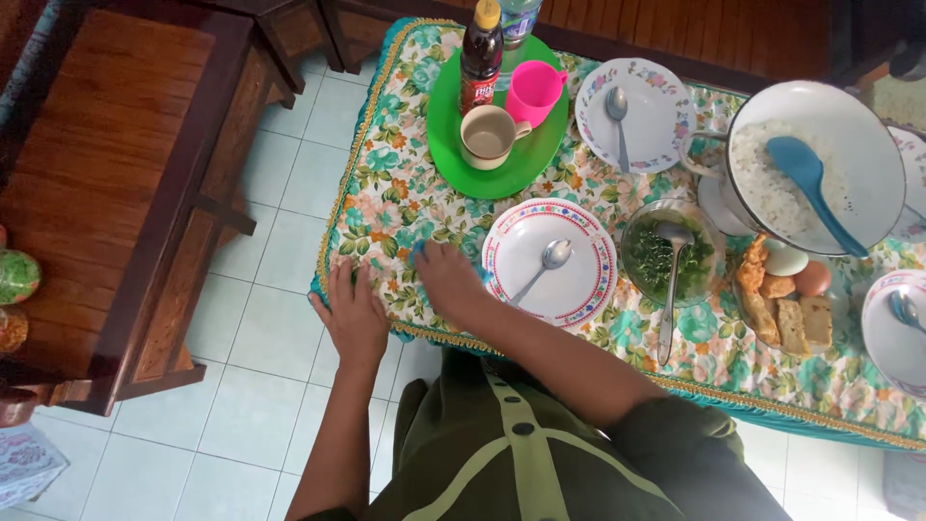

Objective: Arrange food on a dining table and clean the utensils and a water bottle with a cloth.

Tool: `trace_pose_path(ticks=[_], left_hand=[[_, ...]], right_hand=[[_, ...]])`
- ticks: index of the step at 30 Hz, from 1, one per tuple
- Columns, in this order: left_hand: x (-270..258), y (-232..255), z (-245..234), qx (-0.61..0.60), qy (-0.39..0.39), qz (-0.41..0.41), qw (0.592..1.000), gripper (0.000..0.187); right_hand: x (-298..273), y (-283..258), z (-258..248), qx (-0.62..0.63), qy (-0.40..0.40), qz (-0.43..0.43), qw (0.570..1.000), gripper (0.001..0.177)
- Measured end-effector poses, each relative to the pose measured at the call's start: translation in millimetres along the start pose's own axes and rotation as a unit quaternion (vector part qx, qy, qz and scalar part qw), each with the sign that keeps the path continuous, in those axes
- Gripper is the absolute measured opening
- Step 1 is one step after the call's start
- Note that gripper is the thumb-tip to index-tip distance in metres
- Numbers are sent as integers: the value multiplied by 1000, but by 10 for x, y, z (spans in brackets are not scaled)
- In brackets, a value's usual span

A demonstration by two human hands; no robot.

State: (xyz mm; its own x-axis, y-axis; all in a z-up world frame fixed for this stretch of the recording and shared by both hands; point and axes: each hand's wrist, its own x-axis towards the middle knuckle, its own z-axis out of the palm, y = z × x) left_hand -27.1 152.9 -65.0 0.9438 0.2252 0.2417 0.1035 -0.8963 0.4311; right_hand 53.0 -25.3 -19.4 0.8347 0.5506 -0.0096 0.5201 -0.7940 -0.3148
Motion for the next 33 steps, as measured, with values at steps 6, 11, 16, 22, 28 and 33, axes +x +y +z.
trace_pose_path(ticks=[6,11,16,22,28,33], left_hand=[[11,-26,15,-7,-7,1,1000,55],[-32,163,-34,-74,9,31,997,48],[-96,825,-275,-177,26,91,980,41],[-480,1870,-493,-307,-10,221,926,33],[-1254,2756,-60,-341,-179,326,864,32],[-1642,3233,118,-337,-257,361,831,31]], right_hand=[[-427,-162,-546,299,-283,-131,902,41],[-1085,-59,-1750,465,-256,-183,827,43],[-2344,948,-2159,616,-97,-207,753,33],[-3804,1825,-1777,509,179,204,817,36],[-3981,1778,-1081,100,213,336,912,36],[-4249,1989,-969,22,160,287,944,45]])
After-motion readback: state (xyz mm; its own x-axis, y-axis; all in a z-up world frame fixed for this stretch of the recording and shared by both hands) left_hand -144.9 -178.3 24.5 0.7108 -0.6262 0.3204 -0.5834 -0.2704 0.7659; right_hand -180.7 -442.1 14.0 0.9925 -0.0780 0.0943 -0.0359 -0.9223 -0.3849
